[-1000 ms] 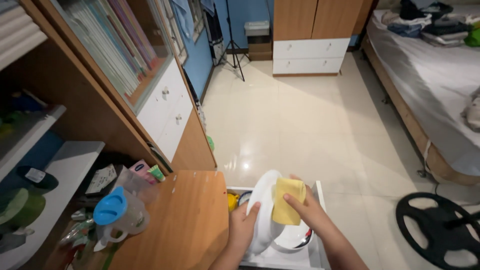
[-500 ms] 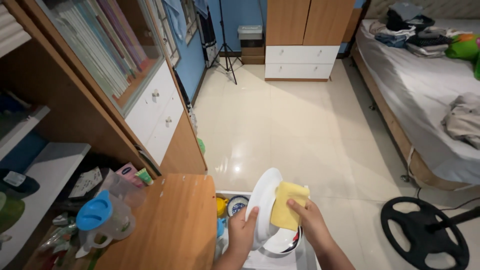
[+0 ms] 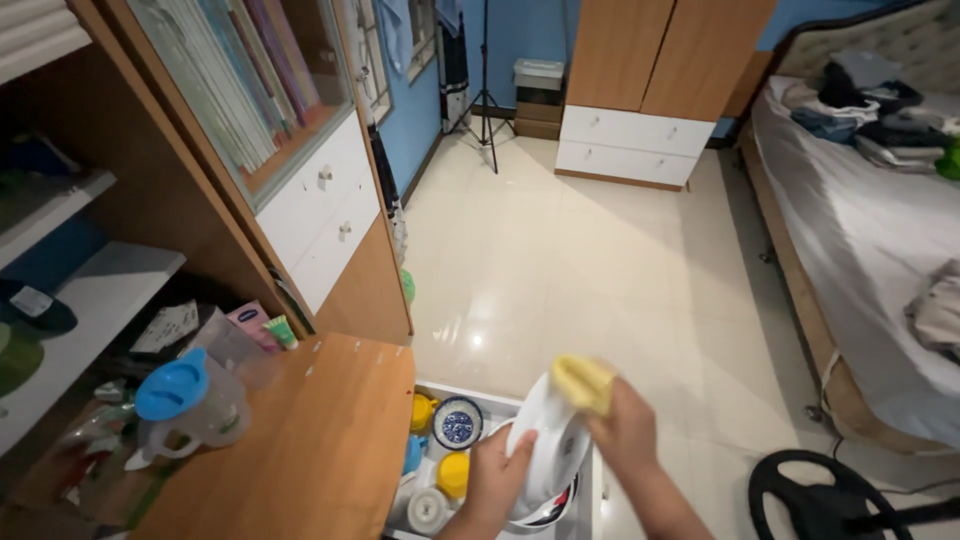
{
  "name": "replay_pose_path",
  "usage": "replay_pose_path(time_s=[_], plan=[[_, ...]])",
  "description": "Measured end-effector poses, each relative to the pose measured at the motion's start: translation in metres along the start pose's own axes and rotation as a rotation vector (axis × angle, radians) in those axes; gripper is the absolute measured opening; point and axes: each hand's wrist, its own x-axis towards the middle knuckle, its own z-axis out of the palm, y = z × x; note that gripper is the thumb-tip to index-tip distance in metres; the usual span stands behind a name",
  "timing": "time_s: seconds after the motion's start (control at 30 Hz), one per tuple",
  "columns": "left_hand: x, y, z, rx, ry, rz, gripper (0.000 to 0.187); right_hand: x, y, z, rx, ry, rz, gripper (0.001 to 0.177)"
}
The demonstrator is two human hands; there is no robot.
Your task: The person wipes two white plates with a yellow cloth, cleaning both sides of each plate. The person places the first plate into an open drawer and then wipes the second plate.
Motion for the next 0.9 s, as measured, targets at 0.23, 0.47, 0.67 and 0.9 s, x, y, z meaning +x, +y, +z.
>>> replay_pose_path(time_s=[0.23,0.47,0.67,0.9], plan=[[0.0,-0.02,0.016,0.116,0.003,-0.064,0.028,-0.006,-0.05,-0.023,0.202,0.108,-0.784,0.028],[-0.012,0.039,0.018,0.027,0.087,0.071,0.028,0.051,0.031,-0.015,0.332,-0.007,0.259,0.038],[-0.009,-0.017,0.047,-0.06,0.406,-0.105,0.041,0.017,0.08,0.022,0.523,0.002,0.499,0.037],[0.019,0.072,0.035,-0.752,0.689,-0.337,0.03,-0.042,0.064,-0.022,0.462,0.004,0.104,0.039]])
